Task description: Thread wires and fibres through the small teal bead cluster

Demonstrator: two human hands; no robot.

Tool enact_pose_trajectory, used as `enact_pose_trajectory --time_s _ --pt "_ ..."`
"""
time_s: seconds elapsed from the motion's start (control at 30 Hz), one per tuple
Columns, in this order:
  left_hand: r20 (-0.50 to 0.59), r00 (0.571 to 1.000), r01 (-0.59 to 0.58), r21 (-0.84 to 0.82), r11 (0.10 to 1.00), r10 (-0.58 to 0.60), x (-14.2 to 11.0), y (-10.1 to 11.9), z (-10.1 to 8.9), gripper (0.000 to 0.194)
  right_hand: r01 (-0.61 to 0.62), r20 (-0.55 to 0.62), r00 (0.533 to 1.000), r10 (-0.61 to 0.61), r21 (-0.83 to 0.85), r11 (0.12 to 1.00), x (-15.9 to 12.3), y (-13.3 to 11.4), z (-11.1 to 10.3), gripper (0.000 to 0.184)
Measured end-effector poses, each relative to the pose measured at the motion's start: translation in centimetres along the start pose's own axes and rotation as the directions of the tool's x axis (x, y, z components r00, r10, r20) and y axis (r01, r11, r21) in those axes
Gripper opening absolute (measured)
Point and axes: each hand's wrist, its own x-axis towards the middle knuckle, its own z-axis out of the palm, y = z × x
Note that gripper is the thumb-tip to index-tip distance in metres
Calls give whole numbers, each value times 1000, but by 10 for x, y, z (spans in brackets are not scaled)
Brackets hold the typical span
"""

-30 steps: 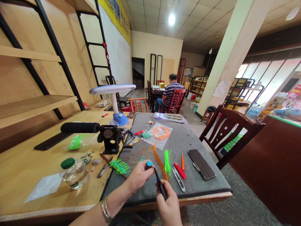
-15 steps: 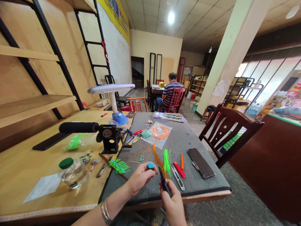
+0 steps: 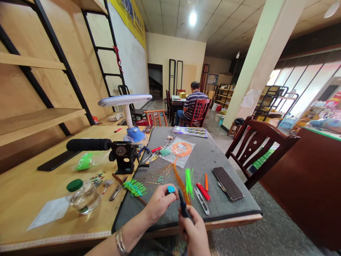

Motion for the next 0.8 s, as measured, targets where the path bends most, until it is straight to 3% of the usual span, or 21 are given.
enact_pose_trajectory --time_s 0.13,0.27,0.47,0.6,0.63,0.7,0.73,0.8 --pt "4 999 37 -78 996 -37 -1 0 2 5 -109 67 993 99 167 980 -1 -3 5 30" --pt "20 992 130 -152 980 -128 -3 -2 1 13 -118 70 992 107 183 976 1 -7 3 30" --pt "32 984 179 -222 959 -176 -4 -5 0 15 -31 44 999 30 42 999 3 -3 -4 30" --pt "8 993 116 -108 987 -116 -2 -9 0 16 109 18 994 -107 -256 960 9 -3 -19 30" --pt "5 994 107 -86 991 -107 -2 -10 -1 16 185 7 981 -196 -368 911 13 -5 -27 31" --pt "5 994 108 -53 993 -108 -3 -11 -2 18 325 -5 911 -412 -607 725 24 -11 -45 33" --pt "7 993 115 -41 993 -114 -3 -11 -4 19 337 -24 858 -513 -728 598 32 -15 -55 35" --pt "13 993 121 -17 992 -121 -5 -11 -6 22 233 -36 767 -641 -915 329 47 -23 -76 38"
